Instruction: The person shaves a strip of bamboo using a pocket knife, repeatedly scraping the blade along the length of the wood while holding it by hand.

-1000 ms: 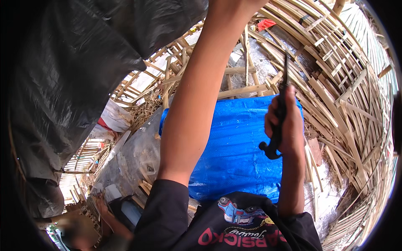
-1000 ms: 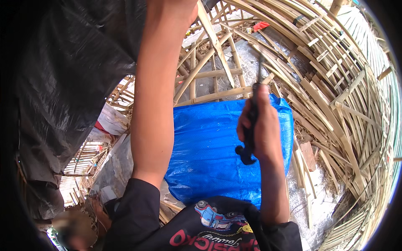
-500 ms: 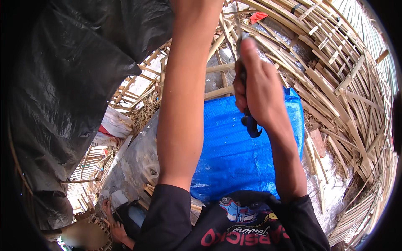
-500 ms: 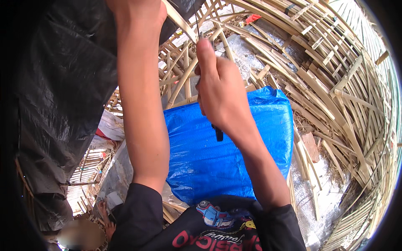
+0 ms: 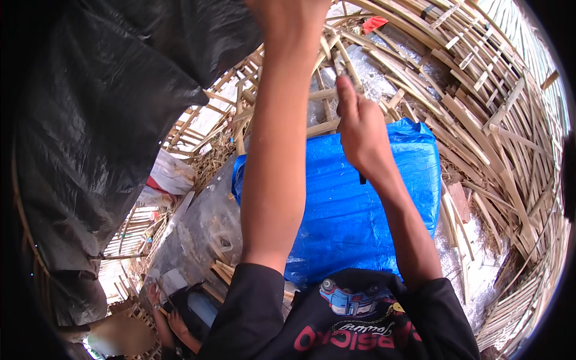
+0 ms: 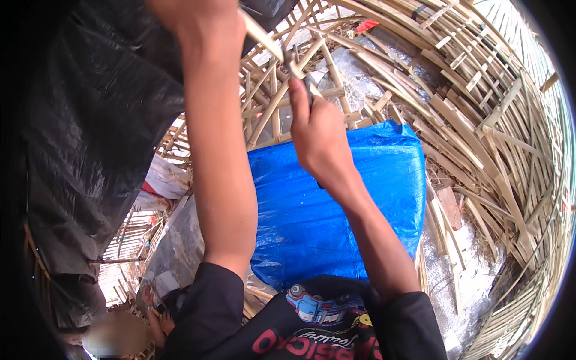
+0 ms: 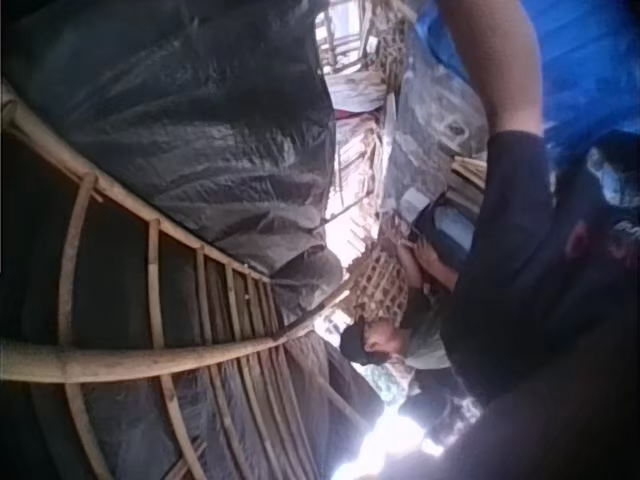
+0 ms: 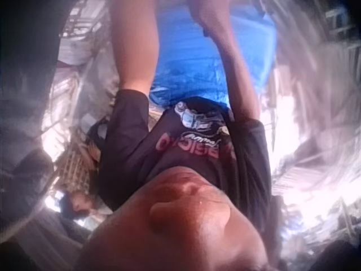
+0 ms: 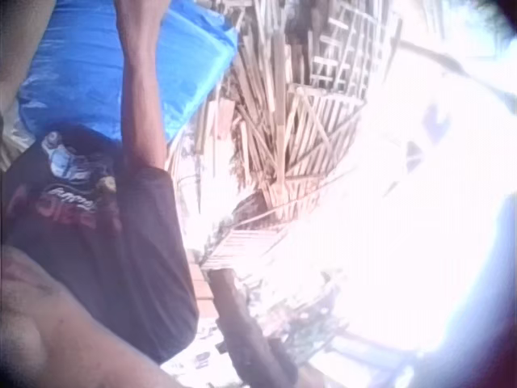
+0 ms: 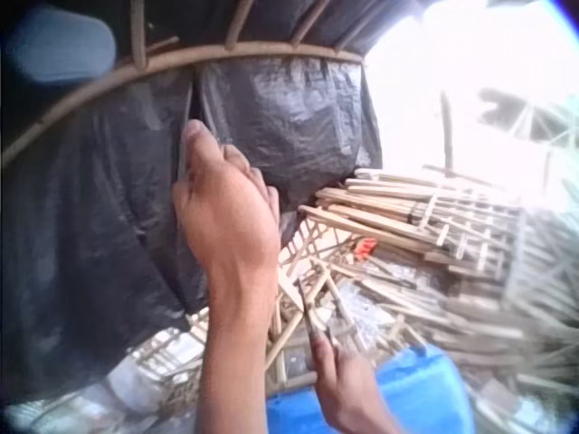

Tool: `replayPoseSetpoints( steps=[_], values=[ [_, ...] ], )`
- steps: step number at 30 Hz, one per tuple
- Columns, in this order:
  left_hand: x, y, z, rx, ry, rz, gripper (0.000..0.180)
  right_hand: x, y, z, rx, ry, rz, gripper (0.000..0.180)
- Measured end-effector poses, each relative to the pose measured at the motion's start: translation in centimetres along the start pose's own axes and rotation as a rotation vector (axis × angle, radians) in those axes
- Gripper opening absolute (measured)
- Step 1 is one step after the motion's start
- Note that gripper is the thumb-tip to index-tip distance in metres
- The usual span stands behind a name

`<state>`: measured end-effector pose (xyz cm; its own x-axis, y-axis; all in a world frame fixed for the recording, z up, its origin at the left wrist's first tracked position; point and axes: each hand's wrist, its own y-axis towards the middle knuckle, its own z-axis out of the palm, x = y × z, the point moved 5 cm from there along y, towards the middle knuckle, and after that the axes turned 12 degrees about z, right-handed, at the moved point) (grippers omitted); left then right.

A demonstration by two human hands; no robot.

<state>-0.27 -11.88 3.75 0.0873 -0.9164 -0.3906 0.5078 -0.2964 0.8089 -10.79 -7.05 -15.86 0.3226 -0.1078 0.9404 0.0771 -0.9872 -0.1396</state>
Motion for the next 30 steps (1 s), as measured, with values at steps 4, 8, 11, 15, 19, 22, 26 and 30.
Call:
replayPoseSetpoints(
  steps=[4, 8, 11, 15, 19, 22, 26, 30],
  values=[
    [-1.1, -0.8, -1.3, -0.237, -0.518, -0.824, 0.055, 4.0, -2.1, -0.3, 0.175, 0.251, 0.064, 0.066],
    [0.0, -0.6, -1.4, -0.098, -0.155, -0.124, 0.055, 0.2, -0.8, 0.8, 0.223, 0.272, 0.238, 0.065],
    [-0.8, -0.5, -2.8, -0.077, -0.157, -0.142, 0.055, 2.1, -1.3, 0.4, 0.146, 0.145, 0.115, 0.064],
    [-0.9, -0.2, -1.7, -0.258, -0.052, -0.169, 0.051, 1.8, -0.9, 0.7, 0.187, 0.26, 0.14, 0.068],
    [-2.0, -0.4, -4.1, -0.342, 0.082, -0.169, 0.05, 2.9, -1.7, 1.0, 0.15, 0.036, 0.111, 0.074],
    [-2.6, -0.1, -4.9, -0.358, 0.17, -0.14, 0.051, 3.9, -2.2, 1.2, 0.159, 0.118, 0.108, 0.074],
    [-2.3, -0.4, -5.4, -0.294, 0.164, -0.089, 0.05, 1.9, -1.8, 1.9, 0.003, -0.068, 0.029, 0.074],
    [-1.8, 0.6, -6.8, -0.137, 0.346, -0.08, 0.048, 3.7, -2.6, 1.9, 0.107, 0.059, 0.017, 0.076]
  ],
)
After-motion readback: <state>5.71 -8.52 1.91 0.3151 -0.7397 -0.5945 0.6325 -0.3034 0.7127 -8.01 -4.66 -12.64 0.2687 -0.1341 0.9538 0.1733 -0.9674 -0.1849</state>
